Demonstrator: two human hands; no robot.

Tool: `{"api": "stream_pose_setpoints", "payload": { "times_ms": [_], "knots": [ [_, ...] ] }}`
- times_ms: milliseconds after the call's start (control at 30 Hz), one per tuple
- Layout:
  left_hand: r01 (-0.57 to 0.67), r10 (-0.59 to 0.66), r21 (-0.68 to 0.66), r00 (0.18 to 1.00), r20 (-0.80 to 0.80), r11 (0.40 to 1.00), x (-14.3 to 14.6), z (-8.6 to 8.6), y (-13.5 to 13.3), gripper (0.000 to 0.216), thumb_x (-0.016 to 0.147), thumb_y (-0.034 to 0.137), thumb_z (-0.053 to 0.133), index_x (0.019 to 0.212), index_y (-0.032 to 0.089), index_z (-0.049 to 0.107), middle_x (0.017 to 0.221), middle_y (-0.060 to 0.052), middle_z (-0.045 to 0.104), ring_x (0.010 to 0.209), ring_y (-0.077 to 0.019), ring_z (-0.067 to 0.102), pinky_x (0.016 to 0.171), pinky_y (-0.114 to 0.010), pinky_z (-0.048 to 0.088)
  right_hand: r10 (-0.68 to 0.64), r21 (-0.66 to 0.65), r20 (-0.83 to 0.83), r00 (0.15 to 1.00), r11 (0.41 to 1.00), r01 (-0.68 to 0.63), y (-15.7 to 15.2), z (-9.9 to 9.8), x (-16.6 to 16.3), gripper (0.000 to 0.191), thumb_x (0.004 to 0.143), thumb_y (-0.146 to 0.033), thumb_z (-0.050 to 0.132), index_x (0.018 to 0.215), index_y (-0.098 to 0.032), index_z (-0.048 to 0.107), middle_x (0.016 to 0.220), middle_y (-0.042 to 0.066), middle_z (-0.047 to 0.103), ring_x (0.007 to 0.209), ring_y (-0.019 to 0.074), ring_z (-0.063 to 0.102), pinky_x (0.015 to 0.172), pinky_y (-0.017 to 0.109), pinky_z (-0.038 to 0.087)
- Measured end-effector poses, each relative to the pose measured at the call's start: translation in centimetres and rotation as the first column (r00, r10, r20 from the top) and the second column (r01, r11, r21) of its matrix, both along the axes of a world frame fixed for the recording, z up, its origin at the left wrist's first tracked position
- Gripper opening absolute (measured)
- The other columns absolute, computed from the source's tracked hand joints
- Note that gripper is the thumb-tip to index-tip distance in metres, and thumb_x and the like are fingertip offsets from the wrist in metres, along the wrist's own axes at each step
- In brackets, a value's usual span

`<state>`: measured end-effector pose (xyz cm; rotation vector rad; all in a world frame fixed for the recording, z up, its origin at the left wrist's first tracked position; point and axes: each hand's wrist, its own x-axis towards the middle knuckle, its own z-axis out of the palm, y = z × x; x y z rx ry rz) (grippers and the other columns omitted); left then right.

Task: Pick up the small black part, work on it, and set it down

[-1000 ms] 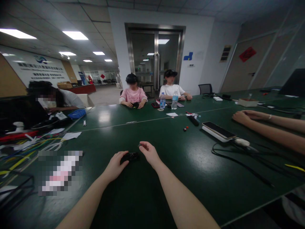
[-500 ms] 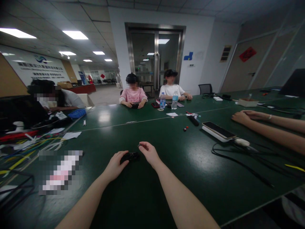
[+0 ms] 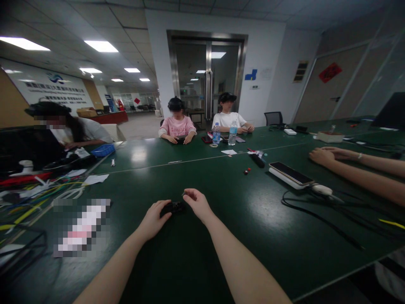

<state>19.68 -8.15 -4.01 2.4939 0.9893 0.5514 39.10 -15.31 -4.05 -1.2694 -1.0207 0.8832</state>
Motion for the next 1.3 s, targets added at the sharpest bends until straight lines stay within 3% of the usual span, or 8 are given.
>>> {"api": "stream_pose_setpoints", "payload": {
  "times_ms": [333,567,833,1300],
  "knots": [
    [-0.015,0.014,-0.029,1.0,-0.018,0.999,0.0,0.5,-0.4,0.043,0.079,0.033,0.048,0.121,0.023,0.047,0.123,-0.005,0.051,0.114,-0.0222,0.044,0.097,-0.039,0.034,0.064,-0.032,0.194,0.979,0.998,-0.059,-0.6,0.9,-0.8,0.031,0.075,-0.034,0.056,0.103,-0.021,0.058,0.099,0.004,0.061,0.09,0.0165,0.056,0.081,0.033,0.044],
    [-0.002,0.002,-0.007,1.0,-0.011,1.0,0.0,0.2,-0.2,0.042,0.08,0.033,0.048,0.12,0.023,0.047,0.123,-0.005,0.051,0.113,-0.0222,0.045,0.097,-0.039,0.034,0.055,-0.005,0.434,0.899,0.998,-0.058,-0.7,0.9,-1.4,0.026,0.075,-0.034,0.056,0.099,-0.025,0.061,0.107,0.002,0.055,0.104,0.0187,0.049,0.089,0.036,0.038],
    [0.019,-0.019,0.019,1.0,-0.006,1.0,0.1,-0.2,0.1,0.041,0.08,0.032,0.049,0.12,0.023,0.048,0.122,-0.005,0.051,0.114,-0.0216,0.044,0.096,-0.037,0.033,0.104,-0.05,0.605,0.789,0.994,-0.092,-0.8,0.8,-1.8,0.024,0.075,-0.036,0.057,0.098,-0.031,0.062,0.106,0.001,0.056,0.103,0.0215,0.048,0.09,0.04,0.034],
    [-0.003,0.003,-0.004,1.0,-0.021,1.0,0.2,0.1,-0.2,0.041,0.079,0.029,0.048,0.119,0.023,0.047,0.123,-0.004,0.051,0.114,-0.0217,0.044,0.097,-0.038,0.033,0.112,-0.045,0.652,0.75,0.993,-0.109,-1.1,0.7,-1.7,0.023,0.075,-0.035,0.058,0.097,-0.032,0.062,0.107,0.0,0.057,0.101,0.021,0.05,0.092,0.041,0.033]
  ]
}}
